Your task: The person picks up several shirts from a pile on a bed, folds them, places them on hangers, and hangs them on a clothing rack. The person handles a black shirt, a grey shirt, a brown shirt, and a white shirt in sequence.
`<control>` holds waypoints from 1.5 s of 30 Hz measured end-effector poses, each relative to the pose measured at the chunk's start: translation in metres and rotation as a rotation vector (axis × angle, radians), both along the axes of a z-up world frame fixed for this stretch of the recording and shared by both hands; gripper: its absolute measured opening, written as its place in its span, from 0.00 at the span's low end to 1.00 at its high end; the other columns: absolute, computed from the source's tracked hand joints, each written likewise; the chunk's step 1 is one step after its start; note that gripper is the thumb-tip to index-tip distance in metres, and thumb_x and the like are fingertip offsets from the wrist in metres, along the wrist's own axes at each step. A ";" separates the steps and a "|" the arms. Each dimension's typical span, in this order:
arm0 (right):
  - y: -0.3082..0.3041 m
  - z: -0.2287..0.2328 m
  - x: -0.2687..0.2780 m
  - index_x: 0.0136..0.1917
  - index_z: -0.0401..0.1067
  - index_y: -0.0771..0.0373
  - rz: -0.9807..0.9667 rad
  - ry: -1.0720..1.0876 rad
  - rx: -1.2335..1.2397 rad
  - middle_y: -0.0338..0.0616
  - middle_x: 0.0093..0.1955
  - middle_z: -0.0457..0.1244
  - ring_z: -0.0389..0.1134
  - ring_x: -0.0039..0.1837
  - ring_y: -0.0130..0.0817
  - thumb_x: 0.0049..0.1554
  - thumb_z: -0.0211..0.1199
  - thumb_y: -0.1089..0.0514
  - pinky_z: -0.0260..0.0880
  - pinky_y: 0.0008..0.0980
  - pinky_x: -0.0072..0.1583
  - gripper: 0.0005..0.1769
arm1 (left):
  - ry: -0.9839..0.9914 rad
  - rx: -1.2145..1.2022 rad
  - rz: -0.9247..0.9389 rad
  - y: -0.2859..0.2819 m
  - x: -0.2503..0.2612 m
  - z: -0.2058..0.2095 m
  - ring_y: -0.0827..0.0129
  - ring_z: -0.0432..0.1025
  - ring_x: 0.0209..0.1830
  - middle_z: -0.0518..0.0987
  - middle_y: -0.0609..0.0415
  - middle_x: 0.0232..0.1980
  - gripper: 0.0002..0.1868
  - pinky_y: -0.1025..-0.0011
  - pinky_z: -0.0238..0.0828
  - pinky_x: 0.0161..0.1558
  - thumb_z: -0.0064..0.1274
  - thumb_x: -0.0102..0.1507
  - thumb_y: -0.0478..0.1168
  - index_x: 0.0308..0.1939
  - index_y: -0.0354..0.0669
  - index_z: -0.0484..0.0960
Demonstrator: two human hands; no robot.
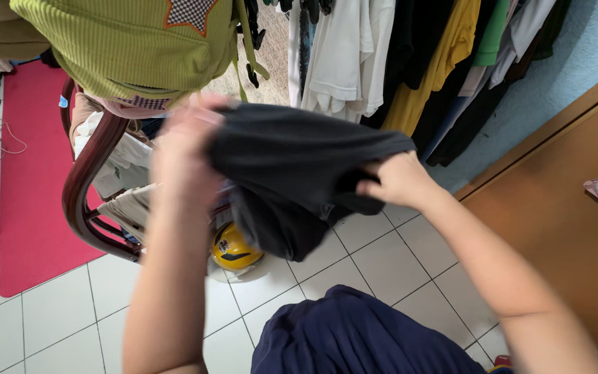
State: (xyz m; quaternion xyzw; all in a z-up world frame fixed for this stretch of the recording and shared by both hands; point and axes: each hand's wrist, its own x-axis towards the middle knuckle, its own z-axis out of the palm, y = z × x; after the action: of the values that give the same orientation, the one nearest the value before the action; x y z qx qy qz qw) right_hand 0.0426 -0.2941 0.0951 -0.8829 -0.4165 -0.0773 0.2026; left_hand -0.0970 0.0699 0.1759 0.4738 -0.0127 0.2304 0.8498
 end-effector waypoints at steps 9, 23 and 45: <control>0.003 0.063 0.004 0.35 0.76 0.66 0.171 0.604 -0.207 0.45 0.27 0.62 0.62 0.33 0.31 0.49 0.73 0.46 0.65 0.34 0.39 0.20 | 0.447 1.411 0.909 0.037 -0.007 -0.026 0.48 0.73 0.47 0.79 0.39 0.46 0.16 0.55 0.70 0.52 0.62 0.55 0.37 0.47 0.40 0.86; 0.065 0.080 -0.064 0.47 0.71 0.68 0.234 0.266 0.753 0.41 0.49 0.66 0.66 0.51 0.29 0.63 0.62 0.60 0.67 0.29 0.54 0.08 | 0.293 -0.498 -0.787 -0.086 0.004 -0.094 0.56 0.74 0.62 0.79 0.41 0.62 0.26 0.57 0.67 0.68 0.43 0.72 0.51 0.64 0.32 0.74; 0.033 0.028 -0.041 0.78 0.64 0.60 0.680 1.632 1.537 0.59 0.68 0.64 0.67 0.52 0.38 0.59 0.58 0.59 0.69 0.34 0.53 0.33 | 0.432 -0.422 -0.334 0.021 -0.052 -0.099 0.55 0.73 0.62 0.78 0.45 0.65 0.29 0.57 0.66 0.67 0.41 0.71 0.54 0.66 0.34 0.73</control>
State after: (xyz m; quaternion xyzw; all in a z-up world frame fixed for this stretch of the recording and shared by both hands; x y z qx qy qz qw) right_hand 0.0012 -0.2615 0.1230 -0.1593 -0.2215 0.3390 0.9003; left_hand -0.1494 0.0914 0.0772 0.3167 0.1379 -0.0198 0.9382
